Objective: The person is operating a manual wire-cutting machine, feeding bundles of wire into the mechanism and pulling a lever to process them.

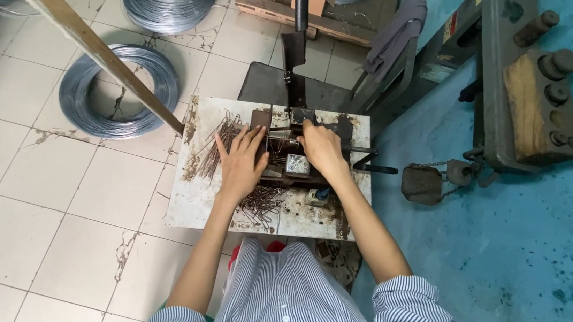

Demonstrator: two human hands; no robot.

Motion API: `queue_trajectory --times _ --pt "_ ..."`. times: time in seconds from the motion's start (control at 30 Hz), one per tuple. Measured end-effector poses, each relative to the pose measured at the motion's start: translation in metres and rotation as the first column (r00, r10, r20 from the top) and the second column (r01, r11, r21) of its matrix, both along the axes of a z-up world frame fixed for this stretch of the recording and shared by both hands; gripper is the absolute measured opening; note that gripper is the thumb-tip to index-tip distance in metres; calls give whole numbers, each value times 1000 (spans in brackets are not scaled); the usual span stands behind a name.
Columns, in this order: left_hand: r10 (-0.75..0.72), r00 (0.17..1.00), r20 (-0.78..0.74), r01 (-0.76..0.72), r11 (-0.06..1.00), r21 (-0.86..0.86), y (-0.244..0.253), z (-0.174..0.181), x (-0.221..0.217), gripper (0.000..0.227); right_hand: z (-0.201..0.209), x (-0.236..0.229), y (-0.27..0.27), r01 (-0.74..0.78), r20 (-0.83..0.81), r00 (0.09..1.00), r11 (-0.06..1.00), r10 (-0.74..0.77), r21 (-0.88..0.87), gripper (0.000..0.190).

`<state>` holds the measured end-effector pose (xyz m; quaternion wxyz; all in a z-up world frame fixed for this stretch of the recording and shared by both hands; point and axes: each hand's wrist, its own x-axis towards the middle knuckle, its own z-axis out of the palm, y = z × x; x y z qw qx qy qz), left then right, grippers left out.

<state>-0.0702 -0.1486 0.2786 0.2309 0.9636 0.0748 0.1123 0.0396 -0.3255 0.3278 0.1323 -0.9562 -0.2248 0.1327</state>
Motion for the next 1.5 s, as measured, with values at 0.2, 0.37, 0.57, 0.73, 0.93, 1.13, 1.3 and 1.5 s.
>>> queue_trajectory --times 0.2,0.37,0.57,0.73,0.93,1.13,1.3,1.5 --pt "-1 1000 -22 2 999 40 -2 -1 4 49 -8 -5 0 -64 84 994 997 67 -34 34" --pt "15 1000 -21 -12 986 166 -3 -7 4 48 -39 -21 2 -180 394 895 977 210 -112 24" --pt "5 998 -55 3 990 137 -3 -1 5 47 -37 -76 21 -71 608 784 991 124 -110 14" --pt "-22 996 -83 29 996 82 -2 3 2 45 -75 -112 43 -57 694 711 992 116 -108 7" --pt "-79 996 -38 81 995 64 6 4 3 44 -125 -123 69 -20 620 781 996 72 -91 14" --pt "-91 994 -65 94 995 37 12 3 8 46 -150 -137 75 -52 566 822 998 60 -31 56" --pt "-87 994 -61 91 994 64 4 3 12 59 -147 -139 65 -83 514 854 996 78 -14 47" --pt "-18 1000 -3 18 985 173 -8 -5 12 65 -70 -143 37 -99 290 954 991 70 89 59"
